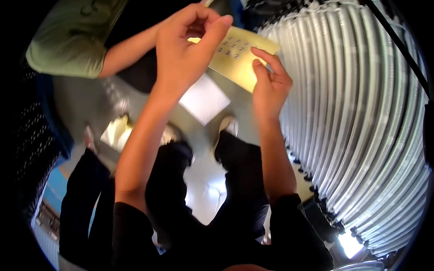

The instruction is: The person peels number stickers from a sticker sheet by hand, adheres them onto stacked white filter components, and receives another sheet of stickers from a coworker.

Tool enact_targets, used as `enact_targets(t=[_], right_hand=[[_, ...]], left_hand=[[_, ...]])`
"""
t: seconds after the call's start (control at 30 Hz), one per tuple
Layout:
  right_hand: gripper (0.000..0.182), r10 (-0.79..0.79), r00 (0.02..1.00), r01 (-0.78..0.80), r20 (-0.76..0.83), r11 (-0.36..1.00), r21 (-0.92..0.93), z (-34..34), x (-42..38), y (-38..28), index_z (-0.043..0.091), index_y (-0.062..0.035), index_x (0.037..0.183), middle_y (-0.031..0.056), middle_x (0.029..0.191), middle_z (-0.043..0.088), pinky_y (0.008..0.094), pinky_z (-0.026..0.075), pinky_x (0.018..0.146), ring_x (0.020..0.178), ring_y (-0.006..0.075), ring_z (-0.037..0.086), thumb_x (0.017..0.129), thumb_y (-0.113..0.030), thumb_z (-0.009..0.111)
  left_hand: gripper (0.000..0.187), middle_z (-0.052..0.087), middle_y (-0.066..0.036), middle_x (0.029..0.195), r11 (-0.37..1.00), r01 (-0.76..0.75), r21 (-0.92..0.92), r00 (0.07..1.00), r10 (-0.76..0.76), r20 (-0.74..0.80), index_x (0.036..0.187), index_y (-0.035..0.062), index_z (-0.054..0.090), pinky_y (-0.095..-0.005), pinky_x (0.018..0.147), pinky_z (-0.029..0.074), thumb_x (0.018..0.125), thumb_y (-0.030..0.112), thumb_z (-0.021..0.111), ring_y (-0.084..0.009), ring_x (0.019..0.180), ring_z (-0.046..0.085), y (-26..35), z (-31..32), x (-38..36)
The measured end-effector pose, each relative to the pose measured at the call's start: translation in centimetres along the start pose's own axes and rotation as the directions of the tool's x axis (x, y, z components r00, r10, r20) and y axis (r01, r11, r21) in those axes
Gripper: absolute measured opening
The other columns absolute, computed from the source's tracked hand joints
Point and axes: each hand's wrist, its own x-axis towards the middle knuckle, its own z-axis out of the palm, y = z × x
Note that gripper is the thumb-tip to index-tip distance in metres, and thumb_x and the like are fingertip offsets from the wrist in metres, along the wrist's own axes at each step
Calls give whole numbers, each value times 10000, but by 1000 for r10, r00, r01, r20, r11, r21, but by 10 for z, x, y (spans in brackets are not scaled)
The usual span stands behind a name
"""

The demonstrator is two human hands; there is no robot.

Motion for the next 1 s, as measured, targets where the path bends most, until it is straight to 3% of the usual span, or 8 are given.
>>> enact_targets(t=[0.17,0.27,0.33,0.57,0.73,0.8,0.83,1.0], right_hand=[[241,232,973,-232,9,973,-4,-10,-65,-32,705,-16,1073,-2,980,618,179,405,663,706,38,492,876,65,591],[248,313,950,-313,12,950,-20,-17,-100,-70,702,-21,1085,-2,990,627,187,410,667,708,41,482,878,64,595],[241,352,932,-351,88,936,-21,-20,-118,-98,701,-16,1088,4,989,634,187,411,673,712,42,475,889,61,589],[309,438,848,-432,297,897,-92,-34,-157,-185,671,-3,1145,58,1056,666,217,471,750,866,83,588,846,74,663],[336,504,796,-447,335,863,-236,-48,-170,-224,669,-2,1135,81,1065,686,217,489,748,897,82,606,807,67,702],[333,536,781,-474,320,843,-257,-56,-170,-240,669,2,1129,82,1062,686,219,490,756,899,85,609,805,69,704],[329,578,760,-510,297,814,-278,-59,-168,-244,669,5,1123,82,1060,685,221,490,764,901,89,612,803,71,706],[327,472,807,-486,354,872,-54,-86,-161,-257,667,14,1122,67,1035,688,232,514,734,873,95,632,803,61,721]], left_hand=[[462,595,-155,1102,749,92,656,994,-34,-100,1145,-14,582,-357,894,488,784,181,794,-287,1019,606,23,-47,-89],[535,606,-160,1122,712,347,611,937,-242,-250,1192,-42,557,-355,910,486,783,193,810,-258,1030,613,54,-58,-128],[545,637,-160,1123,660,744,-103,638,-748,-184,1198,-70,550,-333,909,491,798,187,814,-208,1013,629,73,-66,-147],[441,704,-112,1001,624,781,-9,603,-759,-245,1133,-65,585,-280,868,502,808,134,809,-142,970,645,170,-72,-189],[504,672,-121,1046,694,712,-108,633,-701,-330,1168,-53,561,-316,867,503,771,110,825,-195,960,636,217,-55,-190],[552,645,-125,1023,561,368,742,929,-188,-319,1205,-29,544,-369,868,486,739,82,819,-260,942,614,242,-46,-187],[471,632,-102,975,594,213,776,974,-69,-215,1130,13,609,-398,857,463,713,88,814,-298,933,589,249,-41,-189],[249,659,-56,984,740,94,666,986,-162,42,961,61,695,-356,754,503,737,108,793,-264,876,630,292,27,-183]])
